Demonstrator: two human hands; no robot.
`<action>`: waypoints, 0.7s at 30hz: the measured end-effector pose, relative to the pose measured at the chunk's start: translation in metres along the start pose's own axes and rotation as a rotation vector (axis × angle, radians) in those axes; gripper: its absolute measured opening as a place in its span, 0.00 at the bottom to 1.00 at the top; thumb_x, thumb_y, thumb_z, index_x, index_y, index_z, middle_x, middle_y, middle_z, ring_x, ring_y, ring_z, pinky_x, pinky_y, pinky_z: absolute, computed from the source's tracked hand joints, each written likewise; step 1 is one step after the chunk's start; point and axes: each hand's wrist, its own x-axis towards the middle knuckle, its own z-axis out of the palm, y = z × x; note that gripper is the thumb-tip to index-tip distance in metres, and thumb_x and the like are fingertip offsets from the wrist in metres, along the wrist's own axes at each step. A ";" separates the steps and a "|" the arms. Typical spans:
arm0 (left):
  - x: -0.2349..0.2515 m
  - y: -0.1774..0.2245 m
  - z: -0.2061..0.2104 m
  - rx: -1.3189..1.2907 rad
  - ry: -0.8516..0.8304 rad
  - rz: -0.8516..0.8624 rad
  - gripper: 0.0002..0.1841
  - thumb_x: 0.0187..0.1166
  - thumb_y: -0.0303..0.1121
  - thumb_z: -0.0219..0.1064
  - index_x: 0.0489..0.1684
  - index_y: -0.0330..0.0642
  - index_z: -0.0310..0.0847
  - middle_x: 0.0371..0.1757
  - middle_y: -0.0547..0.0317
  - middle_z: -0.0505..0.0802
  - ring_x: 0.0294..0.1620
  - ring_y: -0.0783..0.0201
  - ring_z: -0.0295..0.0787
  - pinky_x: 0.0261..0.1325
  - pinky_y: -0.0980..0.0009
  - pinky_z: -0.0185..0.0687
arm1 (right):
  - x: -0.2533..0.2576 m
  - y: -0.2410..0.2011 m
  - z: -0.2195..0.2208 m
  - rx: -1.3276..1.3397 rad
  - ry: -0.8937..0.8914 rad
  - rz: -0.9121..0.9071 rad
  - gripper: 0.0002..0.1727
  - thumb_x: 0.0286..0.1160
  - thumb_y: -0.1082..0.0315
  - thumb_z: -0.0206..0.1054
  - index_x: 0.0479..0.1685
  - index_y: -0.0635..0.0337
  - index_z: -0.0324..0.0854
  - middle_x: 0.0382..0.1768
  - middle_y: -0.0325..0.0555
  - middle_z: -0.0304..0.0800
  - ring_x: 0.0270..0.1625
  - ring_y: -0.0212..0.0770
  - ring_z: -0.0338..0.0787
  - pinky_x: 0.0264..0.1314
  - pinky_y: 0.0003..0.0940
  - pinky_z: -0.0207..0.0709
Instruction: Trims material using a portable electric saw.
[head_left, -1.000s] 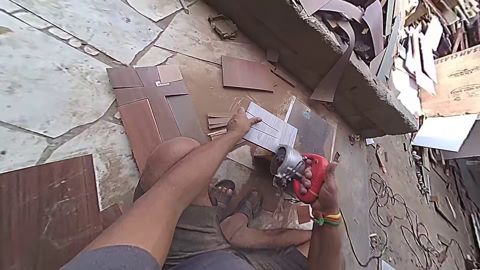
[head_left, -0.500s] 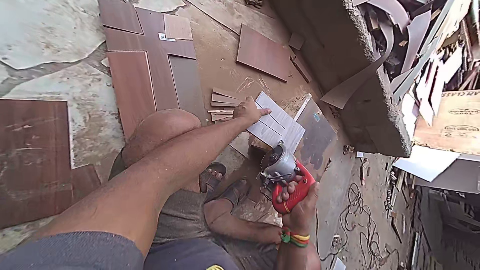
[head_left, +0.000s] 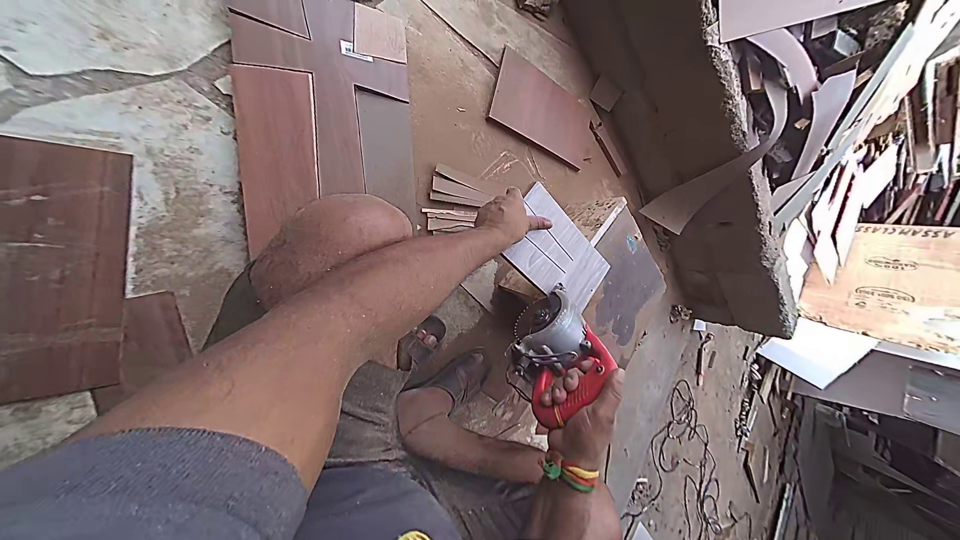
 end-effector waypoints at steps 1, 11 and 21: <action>0.000 0.000 0.000 0.002 0.002 0.000 0.47 0.67 0.70 0.73 0.72 0.36 0.72 0.58 0.36 0.90 0.62 0.38 0.90 0.59 0.35 0.84 | 0.000 -0.001 0.000 -0.008 0.010 -0.002 0.42 0.88 0.31 0.25 0.37 0.56 0.76 0.11 0.38 0.79 0.09 0.35 0.81 0.10 0.33 0.81; 0.000 0.000 -0.001 -0.012 -0.008 0.008 0.48 0.66 0.71 0.74 0.72 0.36 0.73 0.60 0.36 0.90 0.63 0.38 0.89 0.60 0.34 0.83 | 0.003 0.011 -0.002 -0.004 0.028 -0.046 0.40 0.88 0.32 0.26 0.38 0.55 0.75 0.10 0.37 0.77 0.08 0.35 0.80 0.10 0.35 0.81; -0.002 0.001 -0.002 -0.028 -0.007 0.002 0.48 0.63 0.69 0.77 0.72 0.37 0.74 0.61 0.37 0.89 0.64 0.39 0.89 0.61 0.35 0.83 | 0.001 0.017 0.000 -0.059 0.070 -0.078 0.39 0.89 0.34 0.25 0.40 0.56 0.74 0.10 0.37 0.76 0.08 0.36 0.79 0.09 0.35 0.80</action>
